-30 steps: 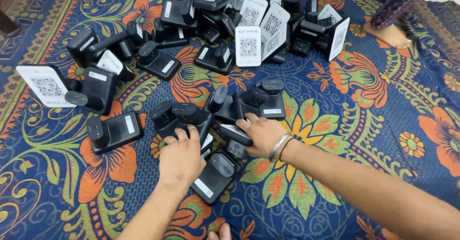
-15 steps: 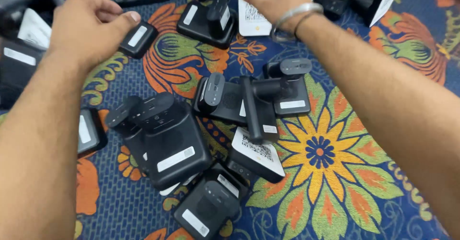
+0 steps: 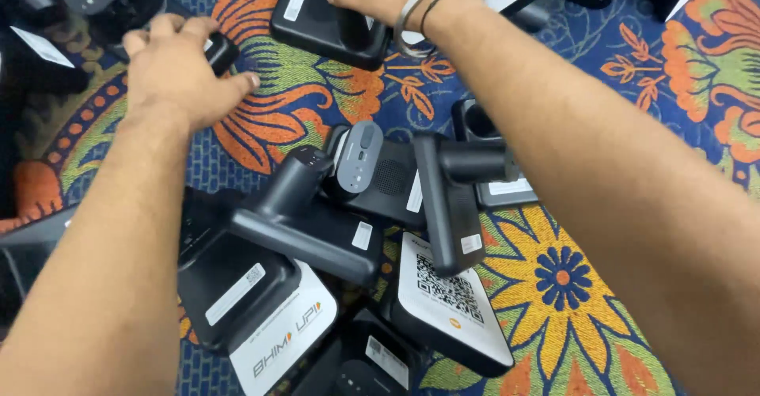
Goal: The person packs several electronic scanning devices into plastic bags and places them into a cardboard shipping box.
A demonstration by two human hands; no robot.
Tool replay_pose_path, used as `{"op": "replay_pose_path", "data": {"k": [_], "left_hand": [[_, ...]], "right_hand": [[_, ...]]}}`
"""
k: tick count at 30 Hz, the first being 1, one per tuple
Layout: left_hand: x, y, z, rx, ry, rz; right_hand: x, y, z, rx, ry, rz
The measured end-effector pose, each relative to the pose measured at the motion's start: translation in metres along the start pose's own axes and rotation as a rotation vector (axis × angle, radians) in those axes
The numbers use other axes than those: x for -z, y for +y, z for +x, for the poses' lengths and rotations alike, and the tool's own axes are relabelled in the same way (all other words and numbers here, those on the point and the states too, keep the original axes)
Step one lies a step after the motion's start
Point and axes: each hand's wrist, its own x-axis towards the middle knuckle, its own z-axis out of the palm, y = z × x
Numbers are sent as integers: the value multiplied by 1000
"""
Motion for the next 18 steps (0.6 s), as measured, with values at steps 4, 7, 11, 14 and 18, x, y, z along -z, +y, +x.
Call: {"op": "replay_pose_path", "data": {"k": [4, 7, 11, 14, 18], "left_hand": [[15, 27, -31, -60, -66, -31], [16, 40, -71, -155, -44, -41], [31, 53, -97, -165, -44, -86], [52, 66, -100, -294, -98, -105], [91, 96, -74, -87, -293, -108]], "right_hand": [[33, -61, -44, -276, 61, -361], [15, -72, -65, -83, 91, -401], [26, -80, -82, 37, 285, -503], [21, -48, -95, -17, 187, -462], [80, -23, -106, 16, 281, -334]]}}
